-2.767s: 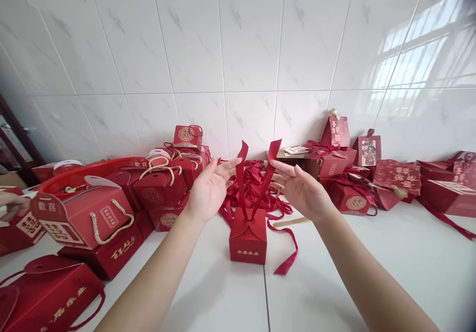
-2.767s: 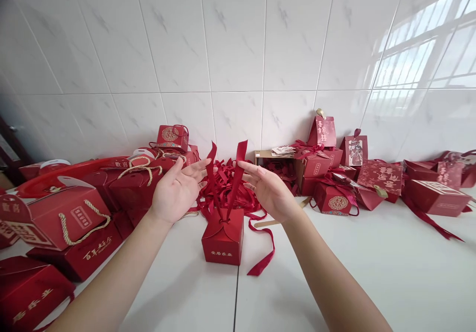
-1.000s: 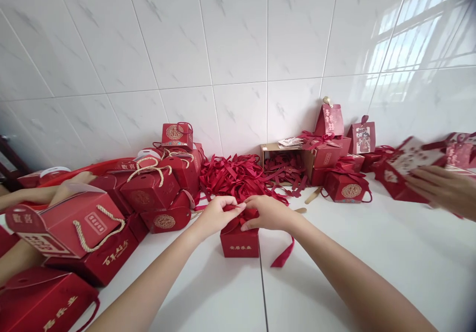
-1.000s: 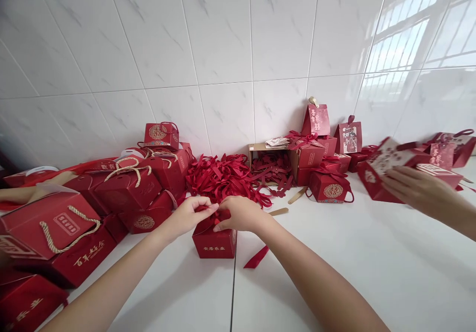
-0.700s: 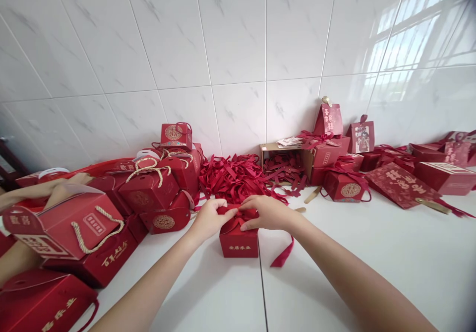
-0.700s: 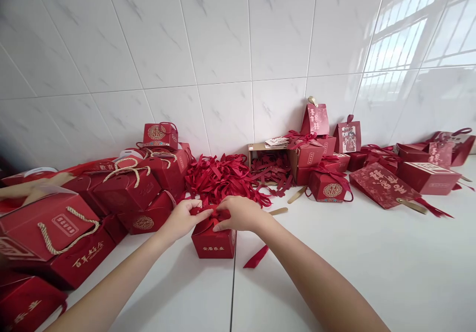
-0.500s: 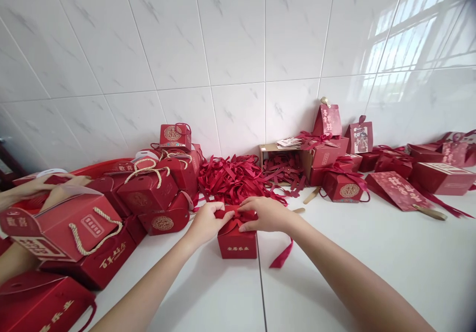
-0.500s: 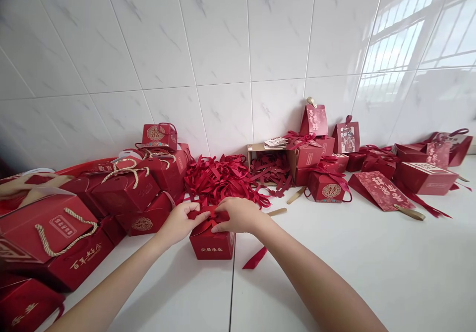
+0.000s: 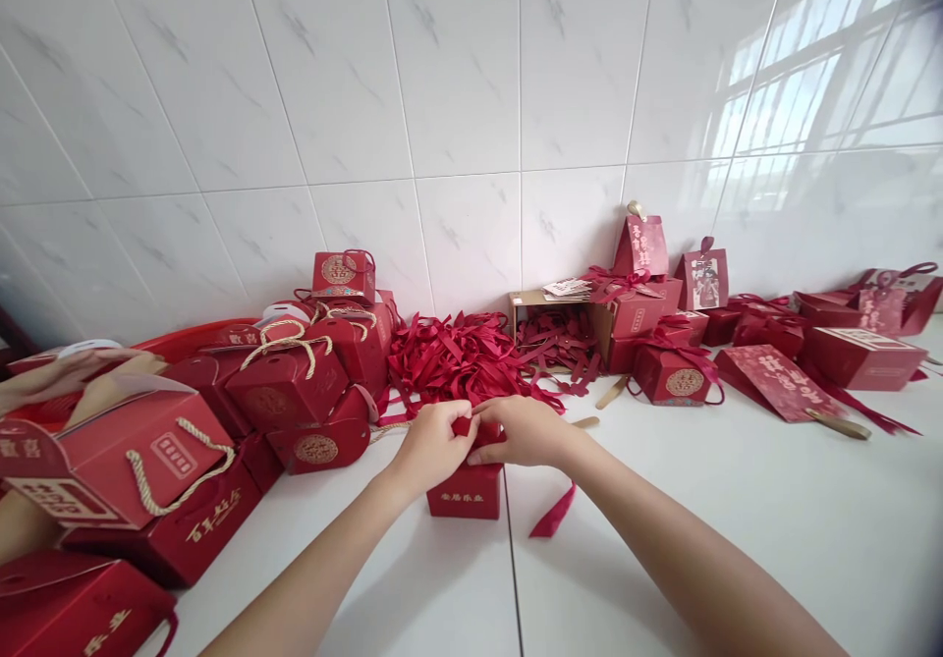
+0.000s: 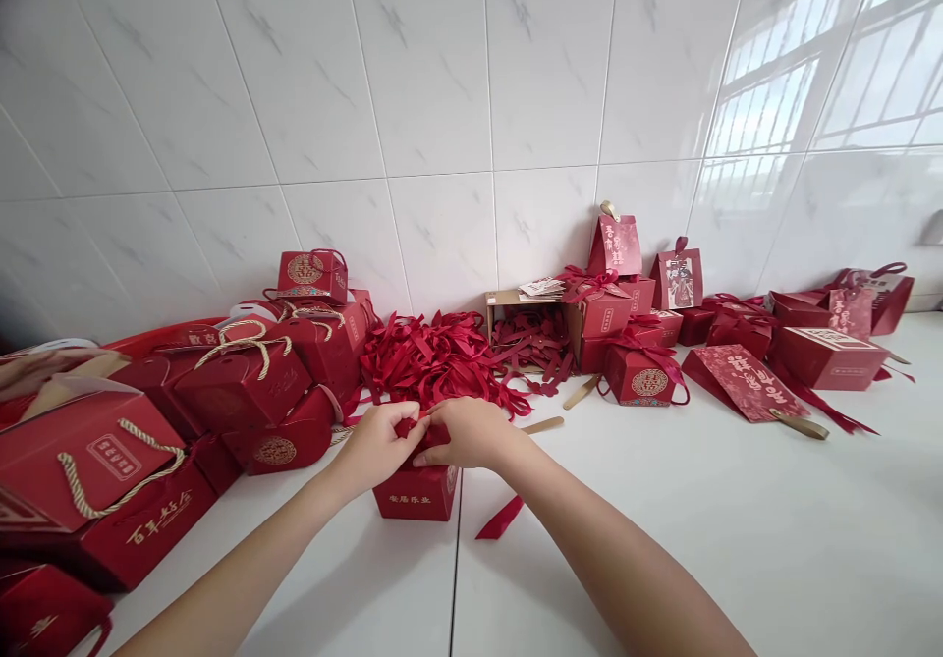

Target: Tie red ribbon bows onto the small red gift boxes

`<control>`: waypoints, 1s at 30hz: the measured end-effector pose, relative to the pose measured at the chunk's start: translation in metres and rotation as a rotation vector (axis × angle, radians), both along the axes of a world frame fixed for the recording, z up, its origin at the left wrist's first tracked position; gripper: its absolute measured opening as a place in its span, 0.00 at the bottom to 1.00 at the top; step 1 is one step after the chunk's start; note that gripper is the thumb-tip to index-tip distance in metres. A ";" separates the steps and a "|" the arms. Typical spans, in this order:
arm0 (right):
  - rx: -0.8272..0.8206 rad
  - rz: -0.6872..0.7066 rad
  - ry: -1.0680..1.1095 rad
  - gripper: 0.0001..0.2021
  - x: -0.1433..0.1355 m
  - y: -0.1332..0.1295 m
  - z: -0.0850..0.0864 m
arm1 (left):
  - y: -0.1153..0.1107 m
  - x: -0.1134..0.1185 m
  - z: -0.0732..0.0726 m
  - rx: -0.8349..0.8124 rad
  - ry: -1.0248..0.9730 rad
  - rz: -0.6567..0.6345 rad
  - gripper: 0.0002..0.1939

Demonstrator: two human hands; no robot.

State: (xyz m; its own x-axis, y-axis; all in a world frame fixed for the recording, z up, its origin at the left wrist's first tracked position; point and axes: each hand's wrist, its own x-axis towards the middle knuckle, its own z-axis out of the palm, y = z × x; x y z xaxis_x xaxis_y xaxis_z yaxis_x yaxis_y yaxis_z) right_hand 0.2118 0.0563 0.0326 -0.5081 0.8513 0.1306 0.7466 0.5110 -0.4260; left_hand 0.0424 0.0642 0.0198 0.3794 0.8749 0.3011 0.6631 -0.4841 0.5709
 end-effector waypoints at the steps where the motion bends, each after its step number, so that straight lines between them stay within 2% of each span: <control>1: 0.003 0.001 0.002 0.13 0.000 0.000 0.000 | 0.001 0.001 0.000 -0.005 -0.006 -0.007 0.14; 11: 0.011 -0.018 -0.056 0.19 -0.001 -0.002 0.001 | 0.006 -0.027 -0.001 0.044 0.049 0.073 0.14; 18: -0.006 -0.051 -0.065 0.19 -0.003 -0.002 0.001 | 0.008 -0.032 -0.006 0.074 0.081 0.090 0.14; 22: 0.008 -0.038 -0.076 0.17 -0.004 -0.002 -0.001 | 0.004 -0.027 -0.003 0.080 0.048 0.065 0.15; 27: 0.007 -0.048 -0.060 0.14 -0.004 -0.002 -0.001 | -0.003 -0.008 0.001 0.033 0.017 -0.055 0.15; 30: 0.004 -0.061 -0.058 0.13 -0.003 -0.001 -0.003 | -0.003 -0.001 0.001 0.017 0.004 -0.072 0.14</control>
State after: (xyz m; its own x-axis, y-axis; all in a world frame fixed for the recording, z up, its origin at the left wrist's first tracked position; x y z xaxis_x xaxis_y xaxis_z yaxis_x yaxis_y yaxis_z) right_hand 0.2090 0.0552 0.0298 -0.4620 0.8805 0.1058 0.8000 0.4653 -0.3788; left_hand 0.0418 0.0608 0.0212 0.4425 0.8401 0.3138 0.6285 -0.5401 0.5597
